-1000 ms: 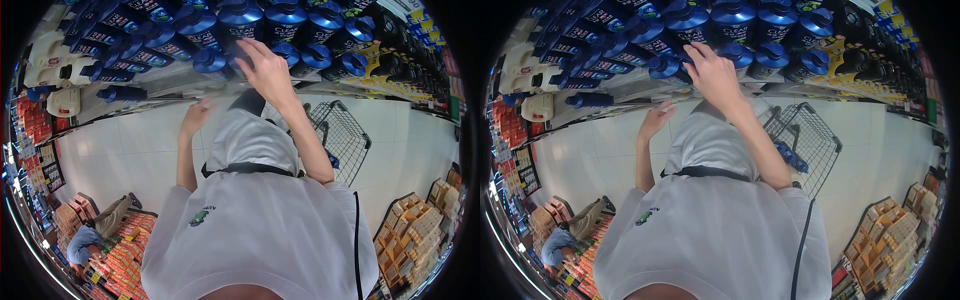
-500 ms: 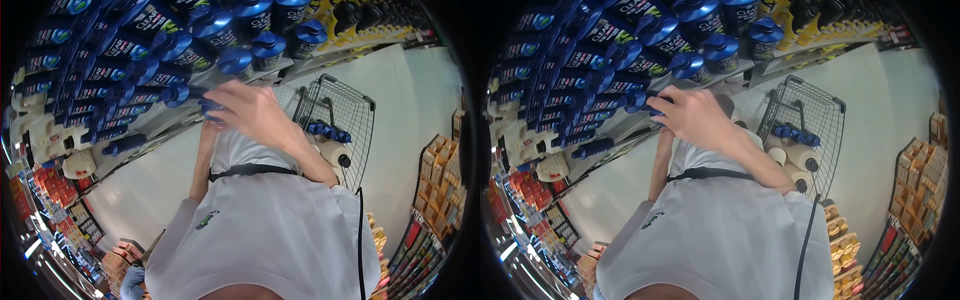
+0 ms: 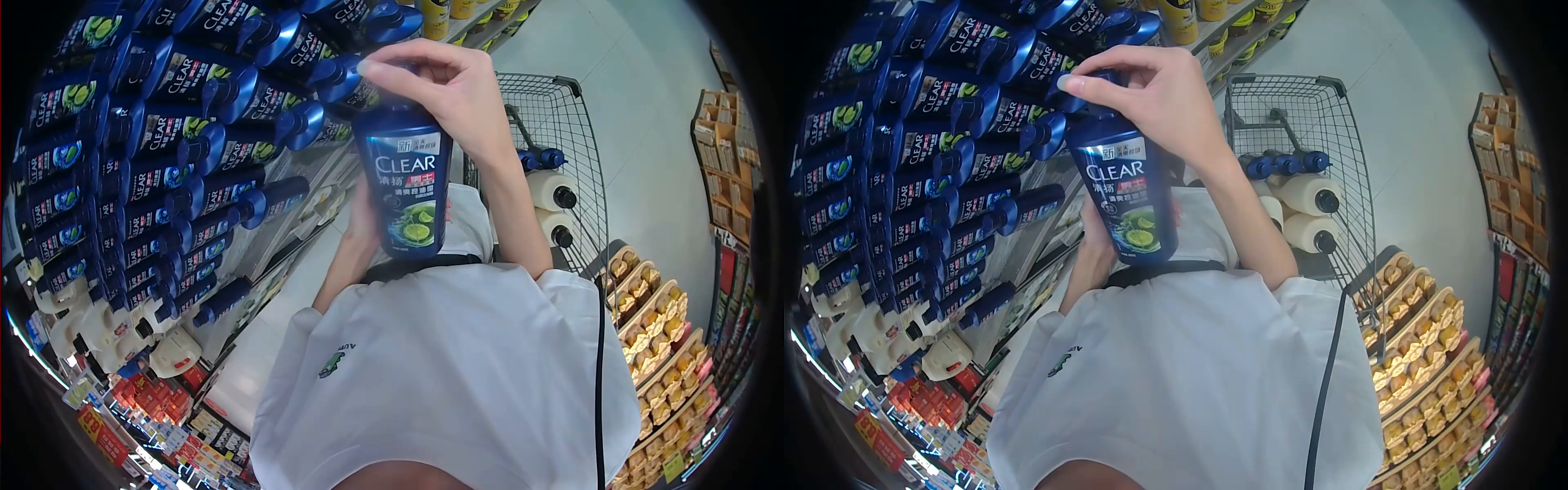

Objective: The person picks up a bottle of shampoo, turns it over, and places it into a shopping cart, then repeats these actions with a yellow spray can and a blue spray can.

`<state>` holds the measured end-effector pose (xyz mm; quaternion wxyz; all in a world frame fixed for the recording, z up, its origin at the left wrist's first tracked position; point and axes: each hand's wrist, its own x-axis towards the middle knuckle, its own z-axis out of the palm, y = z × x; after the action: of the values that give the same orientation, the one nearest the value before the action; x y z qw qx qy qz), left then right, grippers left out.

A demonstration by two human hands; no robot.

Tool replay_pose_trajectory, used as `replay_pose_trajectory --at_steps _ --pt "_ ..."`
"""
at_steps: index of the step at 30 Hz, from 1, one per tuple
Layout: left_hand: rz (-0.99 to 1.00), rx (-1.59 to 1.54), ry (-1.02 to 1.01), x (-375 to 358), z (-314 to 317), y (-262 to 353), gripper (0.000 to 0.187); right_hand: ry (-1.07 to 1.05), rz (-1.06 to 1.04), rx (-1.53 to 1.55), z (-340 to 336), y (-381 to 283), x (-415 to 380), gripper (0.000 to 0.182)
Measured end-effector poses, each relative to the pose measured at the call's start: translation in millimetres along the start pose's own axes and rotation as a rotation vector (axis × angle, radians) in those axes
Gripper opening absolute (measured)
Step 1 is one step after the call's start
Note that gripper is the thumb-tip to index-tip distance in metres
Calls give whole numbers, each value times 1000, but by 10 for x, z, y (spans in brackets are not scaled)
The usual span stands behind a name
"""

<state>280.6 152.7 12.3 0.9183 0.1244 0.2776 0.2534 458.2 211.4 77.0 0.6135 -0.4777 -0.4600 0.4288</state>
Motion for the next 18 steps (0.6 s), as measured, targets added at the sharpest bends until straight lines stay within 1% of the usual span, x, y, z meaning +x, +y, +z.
replay_pose_trajectory --at_steps 1,2,3,4,7,8,9,10,11,12,15,16,18 --pt "-23 -29 25 -2 13 8 100 20 24 58 -38 39 14 23" --pt "-19 -50 -50 6 20 5 103 51 27 122 -66 59 21 24" --pt "-32 -54 -36 13 46 -1 103 80 29 185 -89 75 23 24" --pt "-42 -58 -21 23 89 -11 103 57 123 178 -183 63 9 26" --pt "-77 -23 24 79 139 -32 104 -1 209 285 -373 186 6 28" --pt "-92 -23 21 100 132 -46 104 -63 223 356 -408 182 -24 37" --pt "-105 -23 16 126 134 -56 104 -73 213 475 -414 210 -29 39" --pt "-139 -100 -17 155 163 -60 105 -85 199 594 -416 271 -40 41" --pt "-147 -76 13 175 171 -67 105 -94 188 716 -408 351 -70 43" --pt "-158 -51 47 184 175 -73 105 -101 199 796 -392 454 -89 49" --pt "-185 -39 103 223 188 -56 102 -144 168 1060 -353 638 -148 53" --pt "-191 -37 100 229 173 -59 101 -199 152 1163 -356 682 -146 56" --pt "-190 -67 57 232 180 -66 96 -190 152 1219 -347 704 -164 55"
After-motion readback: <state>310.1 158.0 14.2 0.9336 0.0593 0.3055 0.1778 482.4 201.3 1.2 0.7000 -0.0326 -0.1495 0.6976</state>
